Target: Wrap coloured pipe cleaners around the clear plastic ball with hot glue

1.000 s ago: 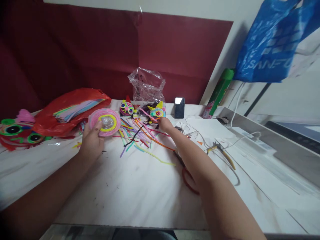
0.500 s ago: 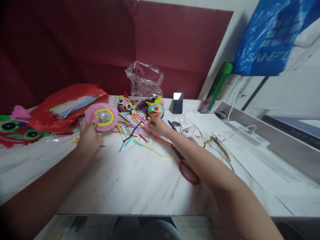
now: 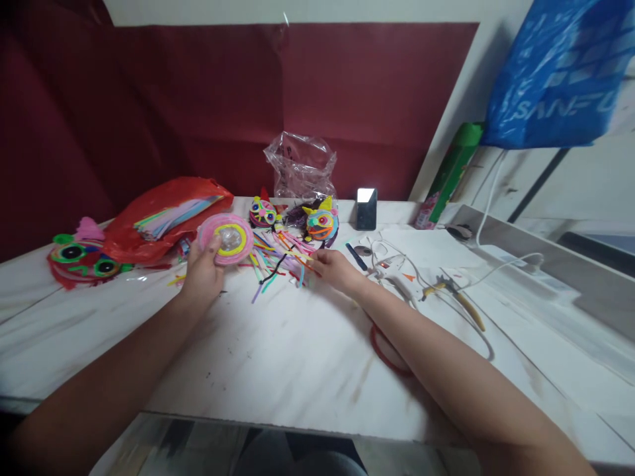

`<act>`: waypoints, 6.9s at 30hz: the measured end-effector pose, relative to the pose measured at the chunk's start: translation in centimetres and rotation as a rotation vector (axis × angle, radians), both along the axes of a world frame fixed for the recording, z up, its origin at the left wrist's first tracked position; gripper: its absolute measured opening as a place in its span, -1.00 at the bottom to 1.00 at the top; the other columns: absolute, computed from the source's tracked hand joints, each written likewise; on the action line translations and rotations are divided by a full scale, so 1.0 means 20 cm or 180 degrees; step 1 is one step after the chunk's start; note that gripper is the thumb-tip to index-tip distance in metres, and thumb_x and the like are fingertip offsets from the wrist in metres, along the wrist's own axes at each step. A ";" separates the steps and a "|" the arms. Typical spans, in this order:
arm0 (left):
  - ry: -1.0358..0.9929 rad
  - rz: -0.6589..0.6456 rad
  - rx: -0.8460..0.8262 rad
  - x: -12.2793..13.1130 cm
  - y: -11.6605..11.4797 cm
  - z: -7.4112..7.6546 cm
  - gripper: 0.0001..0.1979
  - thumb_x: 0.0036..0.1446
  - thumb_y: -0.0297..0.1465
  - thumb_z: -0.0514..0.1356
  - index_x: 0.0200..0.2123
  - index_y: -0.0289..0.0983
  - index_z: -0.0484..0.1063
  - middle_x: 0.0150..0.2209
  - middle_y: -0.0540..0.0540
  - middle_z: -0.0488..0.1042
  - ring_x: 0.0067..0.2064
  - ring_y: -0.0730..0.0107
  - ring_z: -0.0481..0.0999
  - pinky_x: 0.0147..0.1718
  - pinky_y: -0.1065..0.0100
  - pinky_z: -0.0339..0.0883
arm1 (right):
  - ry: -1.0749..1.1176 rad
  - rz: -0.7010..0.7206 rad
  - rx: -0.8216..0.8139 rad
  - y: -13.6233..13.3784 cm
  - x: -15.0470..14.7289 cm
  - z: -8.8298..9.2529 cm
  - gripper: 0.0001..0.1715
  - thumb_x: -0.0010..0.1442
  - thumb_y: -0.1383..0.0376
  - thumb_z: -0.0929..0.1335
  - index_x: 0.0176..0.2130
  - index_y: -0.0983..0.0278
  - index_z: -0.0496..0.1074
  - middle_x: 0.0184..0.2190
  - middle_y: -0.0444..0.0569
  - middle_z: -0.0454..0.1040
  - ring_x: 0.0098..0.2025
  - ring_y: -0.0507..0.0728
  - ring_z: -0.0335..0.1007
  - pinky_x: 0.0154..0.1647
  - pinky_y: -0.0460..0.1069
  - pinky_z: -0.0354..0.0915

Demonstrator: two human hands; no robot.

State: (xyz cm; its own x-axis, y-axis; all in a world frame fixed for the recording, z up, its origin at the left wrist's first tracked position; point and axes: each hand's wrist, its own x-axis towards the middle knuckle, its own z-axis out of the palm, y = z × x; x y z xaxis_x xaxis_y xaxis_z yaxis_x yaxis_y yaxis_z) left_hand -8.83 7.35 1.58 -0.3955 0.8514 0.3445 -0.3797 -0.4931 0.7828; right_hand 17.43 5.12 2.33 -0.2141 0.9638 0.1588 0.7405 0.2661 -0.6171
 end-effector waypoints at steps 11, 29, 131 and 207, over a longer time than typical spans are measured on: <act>0.0197 -0.0529 -0.0614 0.11 -0.09 -0.05 -0.53 -0.15 -0.31 0.40 -0.13 -0.22 0.39 -0.15 -0.07 0.55 -0.12 0.31 0.55 -0.07 0.27 0.43 | 0.1409 0.0095 0.0180 -0.12 0.06 0.06 -0.55 0.12 -0.03 0.28 -0.40 0.28 0.47 -0.69 -0.24 0.14 -0.63 -0.02 -0.04 -0.59 -0.09 -0.03; 0.0910 -0.1452 -0.0819 0.23 -0.28 -0.08 -0.16 -0.39 -0.34 0.50 0.03 -0.23 0.27 -0.11 -0.11 0.50 -0.09 0.15 0.51 -0.05 0.16 0.36 | 0.1163 0.0831 0.1226 -0.32 -0.06 0.09 -0.85 0.13 0.33 0.31 -0.46 0.22 0.43 -0.40 -0.03 0.55 -0.33 0.10 0.47 -0.32 -0.03 0.34; 0.2166 -0.0738 -0.0508 0.26 -0.30 -0.09 -0.28 -0.29 -0.31 0.44 -0.01 -0.23 0.25 0.01 -0.17 0.39 0.07 0.08 0.40 0.08 0.14 0.26 | 0.0479 0.0391 0.1468 -0.28 -0.11 -0.06 -0.86 0.10 0.38 0.35 -0.48 0.23 0.32 -0.48 -0.09 0.36 -0.41 0.09 0.30 -0.40 -0.05 0.20; 0.1510 -0.1483 -0.0653 0.24 -0.27 -0.13 -0.33 -0.08 -0.23 0.34 0.10 -0.25 0.21 0.01 -0.19 0.43 0.02 0.12 0.46 0.00 0.17 0.32 | 0.0901 0.0241 0.1194 -0.26 -0.12 -0.07 -0.91 0.06 0.37 0.31 -0.47 0.23 0.31 -0.48 -0.08 0.43 -0.42 0.08 0.35 -0.39 -0.05 0.24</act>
State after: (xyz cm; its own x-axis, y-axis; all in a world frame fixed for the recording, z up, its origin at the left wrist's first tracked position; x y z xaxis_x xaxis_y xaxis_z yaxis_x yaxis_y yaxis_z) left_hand -4.06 1.94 -1.08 0.1804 0.9623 0.2037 -0.1096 -0.1861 0.9764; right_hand 15.08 -0.07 0.96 -0.1795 0.8121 0.5552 0.5272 0.5559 -0.6427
